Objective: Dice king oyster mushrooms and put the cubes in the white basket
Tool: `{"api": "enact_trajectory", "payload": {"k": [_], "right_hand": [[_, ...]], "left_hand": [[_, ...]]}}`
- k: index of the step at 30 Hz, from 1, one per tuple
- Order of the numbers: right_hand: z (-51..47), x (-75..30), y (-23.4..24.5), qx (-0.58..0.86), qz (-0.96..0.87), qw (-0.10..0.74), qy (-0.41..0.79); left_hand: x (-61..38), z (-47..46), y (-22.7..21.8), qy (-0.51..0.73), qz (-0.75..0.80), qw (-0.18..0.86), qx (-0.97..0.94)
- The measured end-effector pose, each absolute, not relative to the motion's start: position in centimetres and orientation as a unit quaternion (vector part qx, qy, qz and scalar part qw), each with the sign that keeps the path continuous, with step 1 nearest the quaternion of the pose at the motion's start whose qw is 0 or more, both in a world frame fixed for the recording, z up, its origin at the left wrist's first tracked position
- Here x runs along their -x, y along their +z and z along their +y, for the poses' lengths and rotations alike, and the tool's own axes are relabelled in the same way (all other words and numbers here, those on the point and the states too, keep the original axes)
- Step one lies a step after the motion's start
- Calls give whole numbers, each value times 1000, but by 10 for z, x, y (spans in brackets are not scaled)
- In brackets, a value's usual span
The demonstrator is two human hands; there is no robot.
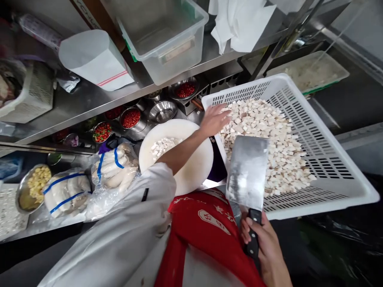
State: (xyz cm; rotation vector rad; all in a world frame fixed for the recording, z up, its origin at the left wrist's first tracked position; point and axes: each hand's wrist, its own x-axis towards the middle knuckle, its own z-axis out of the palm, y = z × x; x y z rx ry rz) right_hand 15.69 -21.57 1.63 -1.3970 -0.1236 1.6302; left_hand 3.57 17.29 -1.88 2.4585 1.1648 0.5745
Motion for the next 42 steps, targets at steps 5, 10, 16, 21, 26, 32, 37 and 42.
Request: {"api": "enact_trajectory", "payload": {"k": [5, 10, 16, 21, 26, 32, 37, 42], "right_hand": [[-188, -116, -6, 578, -156, 358, 716], [-137, -78, -41, 580, -197, 341, 713], [-56, -42, -58, 608, -268, 310, 680], [-20, -17, -55, 600, -307, 268, 688], [-49, 29, -56, 598, -300, 251, 700], [-86, 93, -62, 584, -255, 278, 719], [-82, 104, -51, 558, -230, 311, 734], [-79, 65, -20, 538, -216, 367, 727]], "left_hand": [[183, 143, -21, 308, 571, 220, -728], [283, 71, -64, 288, 628, 234, -684], [247, 90, -90, 290, 559, 244, -738], [239, 111, -89, 232, 465, 298, -801], [249, 85, -94, 286, 473, 309, -774], [244, 67, -102, 457, 552, 365, -594], [234, 71, -91, 534, 577, 422, -452], [181, 85, -47, 541, 561, 446, -441]]}}
